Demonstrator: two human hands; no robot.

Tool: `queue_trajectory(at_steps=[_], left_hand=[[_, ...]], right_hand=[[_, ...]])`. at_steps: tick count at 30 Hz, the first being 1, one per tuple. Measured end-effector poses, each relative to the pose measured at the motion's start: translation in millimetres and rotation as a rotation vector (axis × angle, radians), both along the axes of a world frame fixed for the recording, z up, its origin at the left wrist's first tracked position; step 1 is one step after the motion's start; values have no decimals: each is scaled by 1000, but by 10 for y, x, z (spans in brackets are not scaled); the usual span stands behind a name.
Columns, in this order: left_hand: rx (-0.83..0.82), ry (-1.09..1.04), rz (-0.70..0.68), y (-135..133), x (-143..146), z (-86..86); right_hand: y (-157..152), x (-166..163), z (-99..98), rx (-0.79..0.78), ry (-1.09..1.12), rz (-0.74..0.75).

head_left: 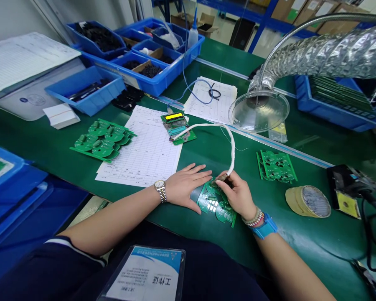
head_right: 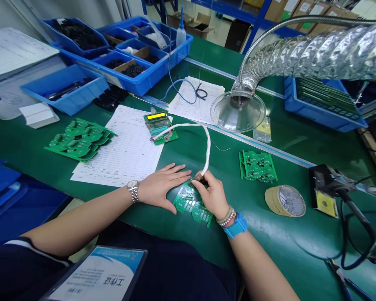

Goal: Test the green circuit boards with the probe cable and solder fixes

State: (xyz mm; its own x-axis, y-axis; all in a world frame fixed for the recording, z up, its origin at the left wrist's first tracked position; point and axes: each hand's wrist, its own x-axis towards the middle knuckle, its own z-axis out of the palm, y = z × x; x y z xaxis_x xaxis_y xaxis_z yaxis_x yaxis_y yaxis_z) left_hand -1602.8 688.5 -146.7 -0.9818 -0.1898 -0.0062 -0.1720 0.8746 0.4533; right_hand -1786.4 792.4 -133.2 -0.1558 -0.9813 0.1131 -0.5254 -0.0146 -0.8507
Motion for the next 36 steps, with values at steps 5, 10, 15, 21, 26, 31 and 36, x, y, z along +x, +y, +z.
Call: queue_trajectory(at_steps=[5, 10, 15, 21, 26, 31, 36], left_hand=[[-20, -12, -1, -2, -2, 0], [-21, -14, 2, 2, 0, 7], [-26, -26, -1, -2, -1, 15], [-30, -28, -5, -7, 1, 3], [-21, -49, -10, -11, 3, 4], [-52, -29, -8, -11, 5, 19], [-205, 99, 11, 135, 100, 57]], right_hand=[[-15, 19, -2, -12, 38, -4], [-18, 28, -8, -20, 37, -7], [-22, 31, -1, -20, 41, -6], [-16, 31, 7, -29, 55, -12], [-12, 35, -6, -24, 39, -20], [-10, 38, -17, -23, 41, -22], [-14, 40, -11, -33, 39, -15]])
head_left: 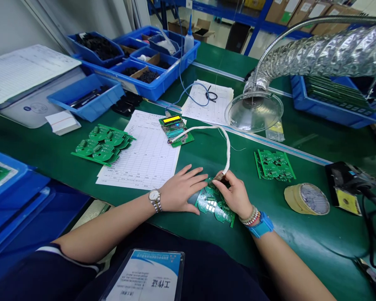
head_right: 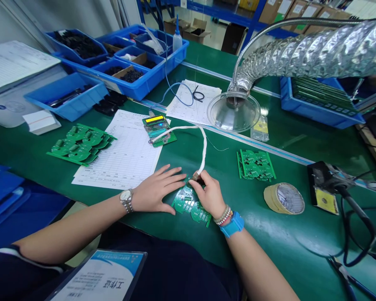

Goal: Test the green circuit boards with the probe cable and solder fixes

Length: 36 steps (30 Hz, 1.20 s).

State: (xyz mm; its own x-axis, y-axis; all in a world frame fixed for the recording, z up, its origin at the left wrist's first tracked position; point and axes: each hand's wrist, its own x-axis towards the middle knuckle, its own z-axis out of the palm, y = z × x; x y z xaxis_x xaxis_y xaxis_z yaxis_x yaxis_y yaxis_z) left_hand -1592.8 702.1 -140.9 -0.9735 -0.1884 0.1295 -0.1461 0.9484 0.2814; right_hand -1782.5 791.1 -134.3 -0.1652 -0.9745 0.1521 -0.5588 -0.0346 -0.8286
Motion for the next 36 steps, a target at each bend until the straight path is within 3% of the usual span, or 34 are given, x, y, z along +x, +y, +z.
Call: queue_trajectory(at_steps=[7, 12, 18, 24, 28, 36], left_hand=[[-153, 112, 4, 214, 142, -50], [-164, 86, 10, 235, 116, -35], [-57, 67, 30, 229, 129, 18], [89, -97, 57, -11, 71, 113], [165, -185, 18, -146, -40, 39], [184, -125, 10, -137, -59, -61]], right_hand=[[0, 3, -11, -17, -16, 4], [2, -3, -18, -17, -13, 3], [2, 2, -13, -14, -23, 7], [-9, -1, -15, -15, -11, 5], [-3, -4, -16, -8, -4, 7], [8, -2, -8, -11, 21, 6]])
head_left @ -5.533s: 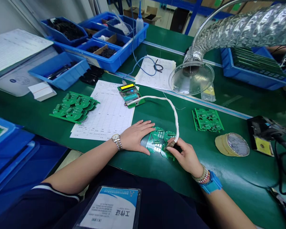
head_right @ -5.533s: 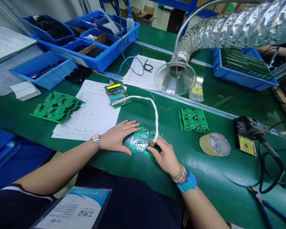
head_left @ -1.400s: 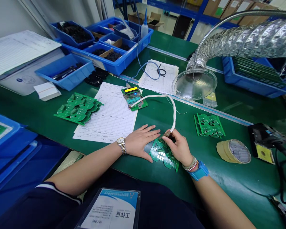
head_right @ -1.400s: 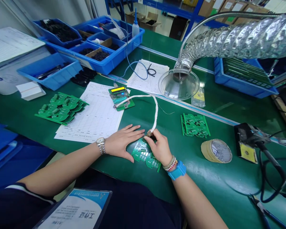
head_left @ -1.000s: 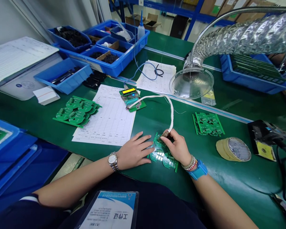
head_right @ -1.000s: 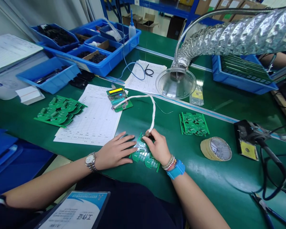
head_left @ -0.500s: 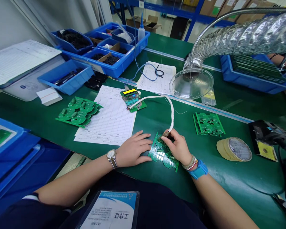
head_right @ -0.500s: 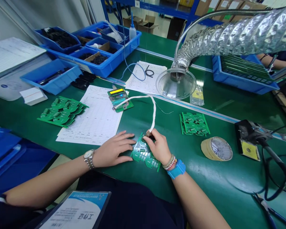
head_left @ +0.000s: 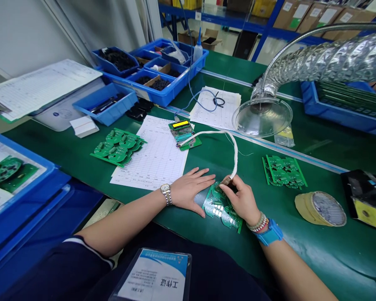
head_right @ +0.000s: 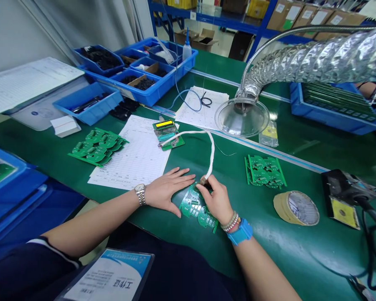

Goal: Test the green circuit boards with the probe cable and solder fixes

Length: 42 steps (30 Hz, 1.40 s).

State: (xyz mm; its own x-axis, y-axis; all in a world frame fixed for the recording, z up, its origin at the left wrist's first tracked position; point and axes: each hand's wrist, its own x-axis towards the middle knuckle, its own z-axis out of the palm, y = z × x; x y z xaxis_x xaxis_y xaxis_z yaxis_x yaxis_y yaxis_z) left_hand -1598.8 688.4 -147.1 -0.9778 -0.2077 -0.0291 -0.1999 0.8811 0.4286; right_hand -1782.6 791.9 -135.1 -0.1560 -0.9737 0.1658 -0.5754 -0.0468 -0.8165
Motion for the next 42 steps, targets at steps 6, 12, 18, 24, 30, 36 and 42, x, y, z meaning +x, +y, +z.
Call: queue_trajectory(at_steps=[6, 12, 18, 24, 30, 36, 42], left_hand=[[-29, 27, -4, 0, 11, 4], [-25, 26, -28, -9, -3, 16], [-17, 15, -24, -3, 0, 28], [-18, 12, -19, 0, -3, 52], [-21, 2, -21, -3, -1, 42], [-24, 10, -19, 0, 0, 28], [-27, 4, -21, -3, 5, 27]], right_hand=[[-12, -8, -2, -1, 8, 5], [120, 10, 170, -24, 6, 21], [324, 123, 119, 27, -41, 78], [341, 181, 24, 26, -46, 68], [334, 187, 53, 15, -37, 72], [319, 195, 37, 20, -7, 94], [313, 220, 19, 16, 14, 94]])
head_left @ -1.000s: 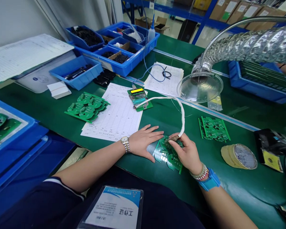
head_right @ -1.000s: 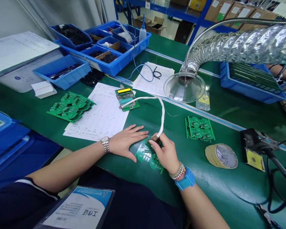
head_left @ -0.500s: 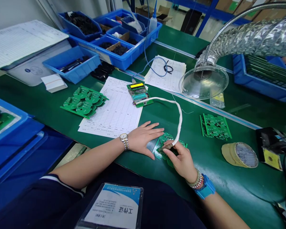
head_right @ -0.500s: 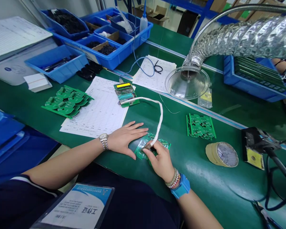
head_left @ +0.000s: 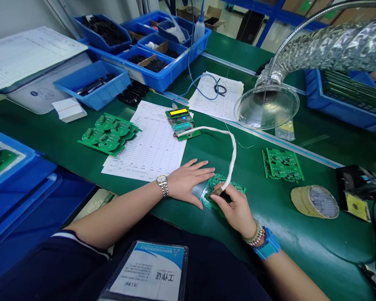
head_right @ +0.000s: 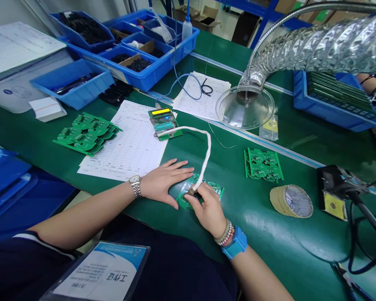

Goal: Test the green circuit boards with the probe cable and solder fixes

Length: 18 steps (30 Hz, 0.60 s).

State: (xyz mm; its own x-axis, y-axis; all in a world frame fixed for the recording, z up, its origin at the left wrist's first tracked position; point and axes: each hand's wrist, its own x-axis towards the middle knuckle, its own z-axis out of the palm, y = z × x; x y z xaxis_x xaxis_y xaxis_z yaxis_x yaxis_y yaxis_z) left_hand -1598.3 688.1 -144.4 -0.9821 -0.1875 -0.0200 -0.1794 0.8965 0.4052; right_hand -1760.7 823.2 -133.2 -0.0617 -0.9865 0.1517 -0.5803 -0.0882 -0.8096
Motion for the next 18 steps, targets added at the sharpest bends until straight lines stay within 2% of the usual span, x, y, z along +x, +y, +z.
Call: queue_trajectory(at_steps=[18], left_hand=[[6, 3, -2, -4, 0, -13]], right_hand=[[-1, 3, -5, 22, -8, -8]])
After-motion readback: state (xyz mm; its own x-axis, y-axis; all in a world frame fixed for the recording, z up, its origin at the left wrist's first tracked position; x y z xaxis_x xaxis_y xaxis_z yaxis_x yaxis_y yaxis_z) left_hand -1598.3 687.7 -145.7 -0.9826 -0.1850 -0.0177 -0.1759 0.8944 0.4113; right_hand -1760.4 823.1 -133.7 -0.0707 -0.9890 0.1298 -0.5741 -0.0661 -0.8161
